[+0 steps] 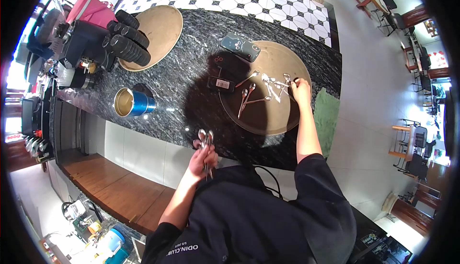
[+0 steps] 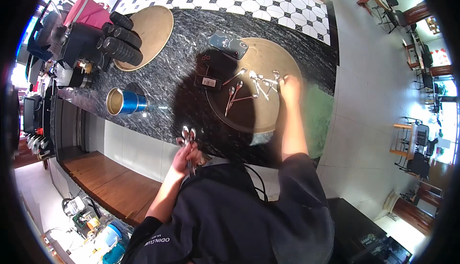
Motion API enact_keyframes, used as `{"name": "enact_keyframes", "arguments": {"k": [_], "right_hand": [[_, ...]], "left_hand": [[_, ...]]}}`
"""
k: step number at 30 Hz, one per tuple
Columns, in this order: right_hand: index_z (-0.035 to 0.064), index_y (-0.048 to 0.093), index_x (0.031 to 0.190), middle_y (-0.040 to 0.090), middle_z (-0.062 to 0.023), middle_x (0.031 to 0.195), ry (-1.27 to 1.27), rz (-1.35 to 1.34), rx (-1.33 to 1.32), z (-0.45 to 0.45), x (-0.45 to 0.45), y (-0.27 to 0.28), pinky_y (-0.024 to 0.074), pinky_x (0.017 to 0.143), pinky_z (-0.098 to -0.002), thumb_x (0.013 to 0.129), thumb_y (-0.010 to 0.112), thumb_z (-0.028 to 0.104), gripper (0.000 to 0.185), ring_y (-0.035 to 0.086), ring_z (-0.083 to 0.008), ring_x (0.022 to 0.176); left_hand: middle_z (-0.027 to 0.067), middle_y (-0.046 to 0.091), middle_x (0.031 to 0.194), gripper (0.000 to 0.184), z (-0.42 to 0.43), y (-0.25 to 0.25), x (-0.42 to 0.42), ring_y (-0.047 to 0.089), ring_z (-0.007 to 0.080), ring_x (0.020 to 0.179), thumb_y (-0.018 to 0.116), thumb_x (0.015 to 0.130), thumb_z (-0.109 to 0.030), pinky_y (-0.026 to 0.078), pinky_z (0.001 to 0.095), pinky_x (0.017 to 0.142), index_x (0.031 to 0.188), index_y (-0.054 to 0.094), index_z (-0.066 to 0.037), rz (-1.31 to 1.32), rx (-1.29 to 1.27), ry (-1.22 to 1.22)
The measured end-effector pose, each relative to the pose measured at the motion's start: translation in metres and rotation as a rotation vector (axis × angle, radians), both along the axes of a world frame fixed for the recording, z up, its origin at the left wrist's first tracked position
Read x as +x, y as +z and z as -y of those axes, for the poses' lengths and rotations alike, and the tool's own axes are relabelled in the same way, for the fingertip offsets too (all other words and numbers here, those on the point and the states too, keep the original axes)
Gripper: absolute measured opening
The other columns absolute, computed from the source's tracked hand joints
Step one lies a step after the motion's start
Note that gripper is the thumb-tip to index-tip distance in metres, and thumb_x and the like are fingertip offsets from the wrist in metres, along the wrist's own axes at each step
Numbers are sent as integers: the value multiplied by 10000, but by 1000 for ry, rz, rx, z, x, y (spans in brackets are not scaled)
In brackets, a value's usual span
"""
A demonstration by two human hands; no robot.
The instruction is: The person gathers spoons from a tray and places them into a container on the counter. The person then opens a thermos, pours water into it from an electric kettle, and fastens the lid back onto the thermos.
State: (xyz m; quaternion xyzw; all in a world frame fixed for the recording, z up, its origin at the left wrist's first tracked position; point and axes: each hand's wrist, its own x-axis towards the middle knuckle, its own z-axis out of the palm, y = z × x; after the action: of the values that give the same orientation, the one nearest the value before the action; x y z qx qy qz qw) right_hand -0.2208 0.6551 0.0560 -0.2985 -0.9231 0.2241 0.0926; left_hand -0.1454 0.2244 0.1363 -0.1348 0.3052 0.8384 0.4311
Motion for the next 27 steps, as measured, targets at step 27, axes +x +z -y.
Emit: {"name": "enact_keyframes", "arguments": {"k": [27], "right_hand": [[6,588,940,617,-193,919,-104,145,75,24,-5,-10,470,789,-442,797,626,384,406,584,-351,930]], "left_hand": [[-40,282,572,204,21,3,11,279,65,441,358,992,-235,259,217,410,877,438,-87,112,-126,153]]}}
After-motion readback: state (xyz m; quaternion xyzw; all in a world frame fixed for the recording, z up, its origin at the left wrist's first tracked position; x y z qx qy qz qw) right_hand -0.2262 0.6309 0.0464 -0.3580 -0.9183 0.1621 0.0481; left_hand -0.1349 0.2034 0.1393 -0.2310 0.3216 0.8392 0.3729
